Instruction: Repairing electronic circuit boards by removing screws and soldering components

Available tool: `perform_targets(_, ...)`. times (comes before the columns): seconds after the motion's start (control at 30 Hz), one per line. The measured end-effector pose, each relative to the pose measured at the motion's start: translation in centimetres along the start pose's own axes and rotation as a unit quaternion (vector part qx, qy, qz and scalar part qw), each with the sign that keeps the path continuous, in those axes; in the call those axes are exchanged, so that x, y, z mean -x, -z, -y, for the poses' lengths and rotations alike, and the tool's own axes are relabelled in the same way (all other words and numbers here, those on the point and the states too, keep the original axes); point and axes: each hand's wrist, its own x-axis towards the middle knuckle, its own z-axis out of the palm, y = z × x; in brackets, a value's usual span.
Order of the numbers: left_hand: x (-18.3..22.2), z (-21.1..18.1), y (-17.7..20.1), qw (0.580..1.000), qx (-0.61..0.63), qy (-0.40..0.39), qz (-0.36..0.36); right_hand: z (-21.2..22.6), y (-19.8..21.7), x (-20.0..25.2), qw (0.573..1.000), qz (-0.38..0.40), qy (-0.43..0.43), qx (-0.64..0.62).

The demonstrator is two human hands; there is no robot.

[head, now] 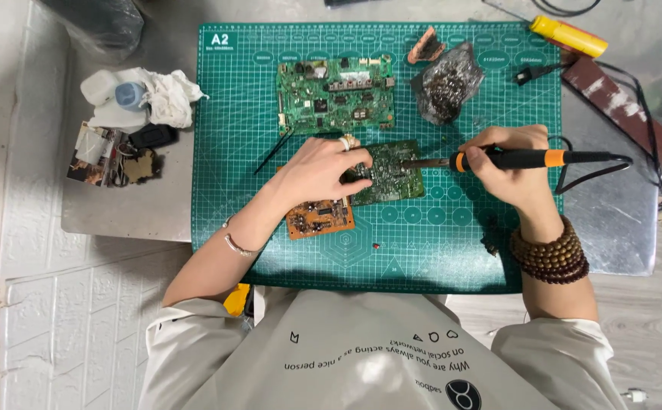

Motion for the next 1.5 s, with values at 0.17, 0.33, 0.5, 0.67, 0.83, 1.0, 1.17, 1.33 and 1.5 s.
perform_targets(0.17,-0.1,-0.2,-0.1,1.000,0.001,-0.008,-0.012,0.2,0.1,0.0,1.000,0.004,0.005,-0.002)
perform_targets(0.33,0.0,-0.3,-0.1,1.000,-0.002,-0.012,-0.021,-0.3,0.2,0.6,1.000,0.000,0.006,0.002)
perform_targets(0.5,-0.1,-0.2,-0.5,0.997,-0.046,-0.024,-0.065,-0.5,0.6,1.3,0.998,0.034,-0.006,0.055)
perform_targets(0.67,-0.1,-0.1,-0.6,0.996,-0.049,-0.032,-0.074,-0.5,0.5,1.3,0.998,0.029,-0.007,0.054)
perform_targets(0.83,-0.1,-0.1,-0.6,0.996,-0.049,-0.031,-0.073,-0.4,0.6,1.2,0.998,0.039,-0.004,0.054)
perform_targets(1.0,-0.1,-0.2,-0.5,0.995,-0.046,-0.033,-0.080,0.2,0.3,0.8,0.998,0.033,0.008,0.057)
perform_targets(1.17,-0.1,-0.6,0.6,1.000,0.009,-0.010,-0.020,0.3,0.1,-0.3,0.999,0.009,0.024,-0.024)
perform_targets(1.33,-0.1,-0.5,0.6,1.000,0.011,-0.009,-0.017,0.5,0.0,-0.3,0.999,0.005,0.027,-0.025)
perform_targets(1.5,0.0,-0.5,0.6,1.000,0.007,-0.013,-0.020,0.6,0.1,-0.3,1.000,0.005,0.022,-0.019)
